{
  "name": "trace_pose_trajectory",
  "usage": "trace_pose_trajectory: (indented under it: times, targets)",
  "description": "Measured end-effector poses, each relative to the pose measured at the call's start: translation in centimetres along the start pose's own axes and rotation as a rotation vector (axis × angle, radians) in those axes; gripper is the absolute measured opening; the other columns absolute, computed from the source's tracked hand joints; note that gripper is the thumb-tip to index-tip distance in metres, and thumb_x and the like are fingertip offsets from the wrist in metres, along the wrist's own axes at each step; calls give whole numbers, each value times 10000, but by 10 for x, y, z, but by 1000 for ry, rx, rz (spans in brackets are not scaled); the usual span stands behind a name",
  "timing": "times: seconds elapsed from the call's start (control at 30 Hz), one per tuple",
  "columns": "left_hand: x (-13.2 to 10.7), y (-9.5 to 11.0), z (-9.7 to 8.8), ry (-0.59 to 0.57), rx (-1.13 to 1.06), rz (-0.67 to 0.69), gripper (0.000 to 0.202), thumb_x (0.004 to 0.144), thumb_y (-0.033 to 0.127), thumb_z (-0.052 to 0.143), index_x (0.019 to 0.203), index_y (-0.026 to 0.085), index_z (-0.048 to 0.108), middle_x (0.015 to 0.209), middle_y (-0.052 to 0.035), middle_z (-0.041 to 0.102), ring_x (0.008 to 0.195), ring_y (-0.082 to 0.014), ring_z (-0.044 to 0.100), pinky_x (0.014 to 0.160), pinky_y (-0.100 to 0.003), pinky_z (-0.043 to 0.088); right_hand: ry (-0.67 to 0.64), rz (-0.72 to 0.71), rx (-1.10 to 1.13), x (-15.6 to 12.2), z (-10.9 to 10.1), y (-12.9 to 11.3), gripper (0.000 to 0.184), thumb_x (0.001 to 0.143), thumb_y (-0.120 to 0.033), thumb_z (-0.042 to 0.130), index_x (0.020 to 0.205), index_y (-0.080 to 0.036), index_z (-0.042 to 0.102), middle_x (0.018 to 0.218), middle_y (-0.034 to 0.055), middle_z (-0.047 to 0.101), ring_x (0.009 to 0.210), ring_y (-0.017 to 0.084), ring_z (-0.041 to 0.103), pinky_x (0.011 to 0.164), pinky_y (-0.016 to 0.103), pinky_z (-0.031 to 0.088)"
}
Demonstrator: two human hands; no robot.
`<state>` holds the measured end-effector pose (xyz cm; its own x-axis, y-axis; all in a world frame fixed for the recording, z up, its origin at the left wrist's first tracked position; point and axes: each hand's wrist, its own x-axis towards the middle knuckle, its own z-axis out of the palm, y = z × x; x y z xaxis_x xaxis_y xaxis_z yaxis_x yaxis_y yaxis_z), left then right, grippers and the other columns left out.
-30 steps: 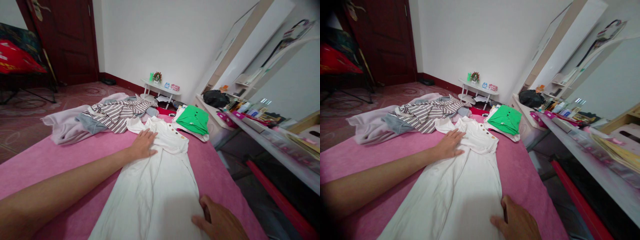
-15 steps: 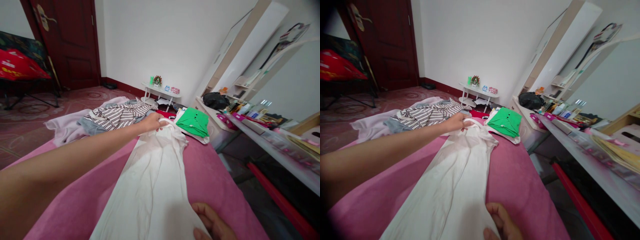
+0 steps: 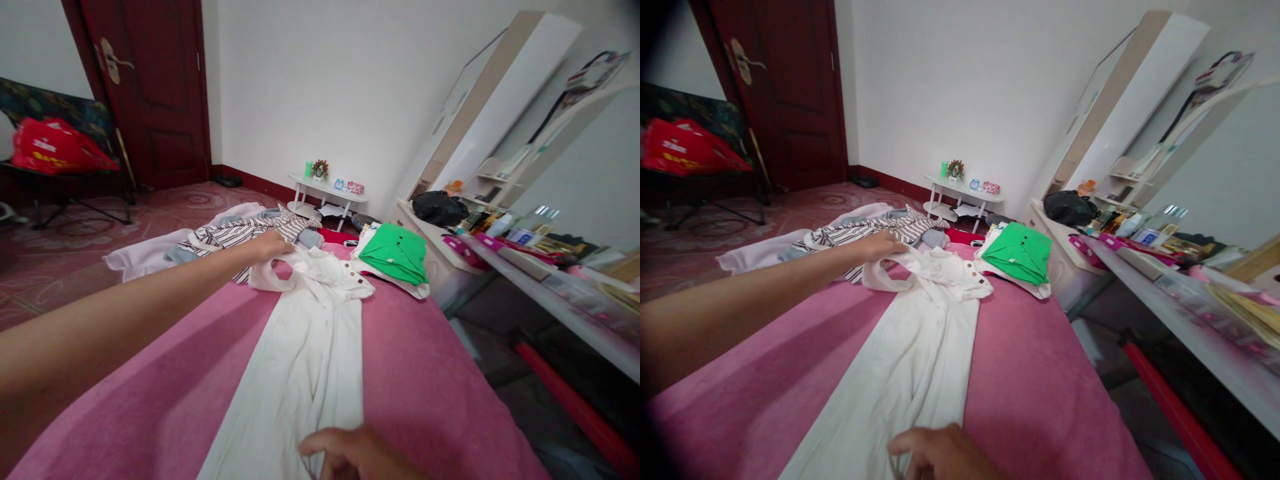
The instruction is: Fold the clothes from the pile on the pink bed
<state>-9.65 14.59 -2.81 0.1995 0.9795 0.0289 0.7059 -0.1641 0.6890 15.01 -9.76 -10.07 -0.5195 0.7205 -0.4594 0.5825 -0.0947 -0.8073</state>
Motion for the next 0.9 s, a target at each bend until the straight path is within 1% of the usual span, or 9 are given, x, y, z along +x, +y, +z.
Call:
trace_pose_trajectory:
  times: [0.1,0.2,0.23,0.33,0.47,0.6,0.73,0.8,0.9]
  targets:
    - [-7,-16,-3,-35,87,-26,291,679,371,546,474,164,536,450,-2,517,451,-127,450,456,-240,281,354,-32,-52,20,-49,-10,392,790,-403,504,1067,-162,644,749,21,620,559,108,530,526,207,416]
    - [-18,-27,0,-139,120,8,261,686,369,534,531,164,578,489,-5,550,468,-134,480,452,-227,281,963,-200,-302,57,-113,1,396,738,-265,509,1106,-155,605,971,75,623,751,156,578,705,275,470]
    - [-23,-30,2,-159,120,45,232,687,359,533,578,166,602,523,-5,571,487,-136,496,457,-221,288,1088,-220,-346,71,-133,9,459,700,-225,520,1150,-164,582,1092,95,595,800,162,583,745,288,473]
    - [-38,-37,7,-114,99,171,186,674,317,548,760,185,647,672,2,628,589,-141,544,497,-201,324,1091,-255,-312,103,-181,30,493,633,-200,547,1122,-156,595,1166,113,580,820,172,603,701,281,490]
    - [-53,-37,10,-128,-44,125,172,668,320,557,761,187,613,668,14,606,567,-132,532,483,-197,340,906,-166,-188,131,-216,35,239,689,-306,542,781,-110,642,652,42,642,572,172,592,541,274,481]
    - [-57,-38,11,-234,-465,-164,178,612,317,592,693,162,562,562,13,561,465,-123,488,440,-215,360,1031,-111,-227,161,-221,23,244,751,-325,507,812,-115,615,640,30,632,602,181,601,586,286,489]
    - [-54,-51,15,-337,-803,-443,140,572,284,546,603,153,508,495,-8,510,413,-107,434,419,-220,357,1182,-20,-389,190,-194,19,260,762,-239,534,977,-108,601,995,132,643,945,238,586,824,328,444]
    - [-55,-58,16,-353,-822,-460,156,593,305,519,551,170,455,432,26,407,377,-80,340,393,-204,296,1223,32,-488,198,-178,19,334,798,-215,523,1116,-115,547,1141,163,582,1034,249,549,872,335,405]
    - [-63,-63,11,-326,-679,-327,198,623,348,558,607,175,463,440,67,337,384,-64,279,394,-189,234,1229,113,-621,202,-166,18,372,846,-227,499,1209,-143,480,1174,157,551,1030,251,549,845,330,398]
